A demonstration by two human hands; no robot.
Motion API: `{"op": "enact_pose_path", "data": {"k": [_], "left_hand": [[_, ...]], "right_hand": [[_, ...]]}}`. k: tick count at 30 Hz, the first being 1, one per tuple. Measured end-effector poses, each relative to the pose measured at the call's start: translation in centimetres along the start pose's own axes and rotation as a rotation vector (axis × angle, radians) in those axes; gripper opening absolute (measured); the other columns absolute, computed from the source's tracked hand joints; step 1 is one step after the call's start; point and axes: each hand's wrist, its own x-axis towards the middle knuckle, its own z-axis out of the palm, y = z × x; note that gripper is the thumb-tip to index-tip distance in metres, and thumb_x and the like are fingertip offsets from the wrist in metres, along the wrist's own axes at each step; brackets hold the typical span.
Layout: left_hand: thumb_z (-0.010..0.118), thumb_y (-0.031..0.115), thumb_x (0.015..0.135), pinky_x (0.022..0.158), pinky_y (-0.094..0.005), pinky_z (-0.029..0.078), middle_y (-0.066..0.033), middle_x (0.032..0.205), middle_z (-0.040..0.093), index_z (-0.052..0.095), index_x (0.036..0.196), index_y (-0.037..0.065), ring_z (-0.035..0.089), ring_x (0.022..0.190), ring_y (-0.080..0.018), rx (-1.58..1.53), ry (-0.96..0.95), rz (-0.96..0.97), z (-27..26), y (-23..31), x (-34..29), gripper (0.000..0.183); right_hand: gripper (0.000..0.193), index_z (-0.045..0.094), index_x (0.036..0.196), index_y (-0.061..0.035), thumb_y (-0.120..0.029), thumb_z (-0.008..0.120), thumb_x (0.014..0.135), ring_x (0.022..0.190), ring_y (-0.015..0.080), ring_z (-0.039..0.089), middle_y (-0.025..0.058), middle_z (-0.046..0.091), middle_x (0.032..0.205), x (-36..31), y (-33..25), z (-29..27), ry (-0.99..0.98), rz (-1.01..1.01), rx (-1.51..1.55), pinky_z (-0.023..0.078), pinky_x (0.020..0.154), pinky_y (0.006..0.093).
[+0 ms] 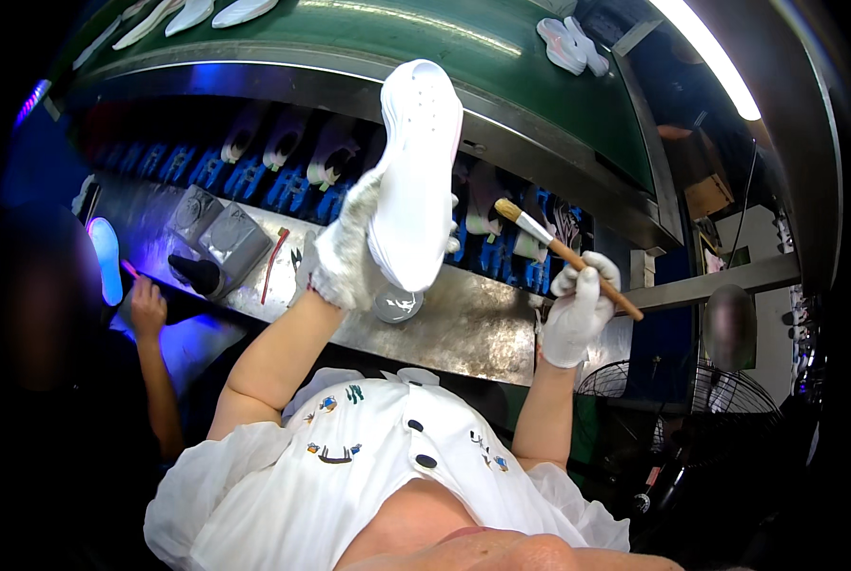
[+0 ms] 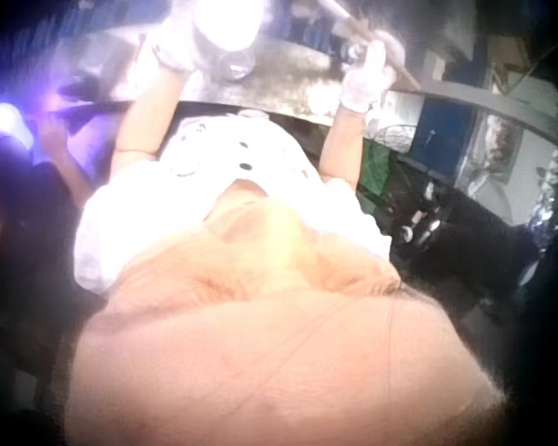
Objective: The person repeatedly picks up white slip-on shoes from a conveyor belt, applies a substance to the soles and sides using a brush, and places them back on the belt. The process is continuous and repetitive, with the person handling each shoe individually.
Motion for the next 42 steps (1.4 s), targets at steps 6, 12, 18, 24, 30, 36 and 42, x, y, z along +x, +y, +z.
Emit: {"op": "enact_pose_path", "data": {"k": [6, 12, 18, 24, 30, 36, 42], "left_hand": [[0.056, 0.044, 0.098, 0.093, -0.0498, 0.058, -0.0183, 0.124, 0.063, 0.043, 0.143, 0.002, 0.068, 0.107, -0.0325, -0.016, 0.193, -0.115, 0.1, -2.5, -3.5, 0.063], [0.059, 0.048, 0.097, 0.094, -0.0414, 0.056, -0.0147, 0.120, 0.065, 0.045, 0.142, 0.003, 0.068, 0.107, -0.0271, 0.174, 0.181, -0.131, 0.8, -2.8, -4.6, 0.065], [0.059, 0.045, 0.097, 0.092, -0.0398, 0.055, -0.0151, 0.120, 0.066, 0.044, 0.145, 0.004, 0.068, 0.106, -0.0277, 0.239, 0.125, -0.132, 0.7, -2.9, -5.3, 0.065], [0.063, 0.039, 0.096, 0.095, -0.0392, 0.052, -0.0112, 0.126, 0.061, 0.038, 0.149, 0.007, 0.063, 0.110, -0.0248, 0.172, 0.170, -0.197, 0.4, -3.0, -5.8, 0.067], [0.070, 0.028, 0.092, 0.103, -0.0319, 0.043, -0.0038, 0.140, 0.047, 0.025, 0.157, 0.012, 0.048, 0.123, -0.0139, 0.058, 0.158, -0.277, 0.5, -2.8, -6.0, 0.081], [0.069, 0.028, 0.093, 0.102, -0.0317, 0.044, -0.0045, 0.136, 0.050, 0.026, 0.156, 0.013, 0.051, 0.121, -0.0145, 0.052, 0.198, -0.326, 0.6, -2.9, -6.5, 0.078], [0.062, 0.045, 0.094, 0.094, -0.0422, 0.057, -0.0154, 0.129, 0.060, 0.040, 0.146, 0.002, 0.066, 0.110, -0.0293, 0.090, 0.155, -0.240, -0.1, -3.5, -6.7, 0.070]], "right_hand": [[0.015, 0.060, 0.106, -0.0001, -0.011, 0.059, 0.096, 0.066, 0.0065, 0.051, 0.0041, 0.056, 0.081, 1.4, -2.2, 2.0, -0.103, -0.092, -0.249, 0.041, 0.059, 0.0193], [0.013, 0.063, 0.106, -0.0005, -0.007, 0.062, 0.094, 0.068, 0.0046, 0.051, 0.0012, 0.057, 0.082, 1.8, -2.7, 3.7, -0.225, -0.088, -0.345, 0.041, 0.060, 0.0191], [0.013, 0.063, 0.106, -0.0001, -0.003, 0.063, 0.093, 0.072, 0.0060, 0.058, 0.0030, 0.060, 0.091, 2.5, -2.8, 4.6, -0.314, -0.104, -0.436, 0.047, 0.065, 0.0195], [0.010, 0.065, 0.102, -0.0012, -0.003, 0.064, 0.093, 0.068, 0.0046, 0.059, 0.0028, 0.063, 0.089, 4.0, -4.0, 5.5, -0.344, -0.080, -0.526, 0.049, 0.061, 0.0189], [0.007, 0.067, 0.098, -0.0007, -0.004, 0.065, 0.092, 0.075, 0.0049, 0.057, 0.0021, 0.065, 0.088, 5.9, -4.3, 6.5, -0.358, -0.135, -0.617, 0.047, 0.068, 0.0209], [0.009, 0.068, 0.098, -0.0006, -0.006, 0.064, 0.093, 0.073, 0.0052, 0.057, 0.0015, 0.064, 0.085, 7.6, -3.9, 6.8, -0.338, -0.173, -0.681, 0.047, 0.068, 0.0212], [0.014, 0.069, 0.102, -0.0012, -0.011, 0.065, 0.094, 0.065, 0.0031, 0.052, 0.0021, 0.062, 0.079, 9.0, -3.1, 7.0, -0.276, -0.266, -0.670, 0.041, 0.056, 0.0164]]}}
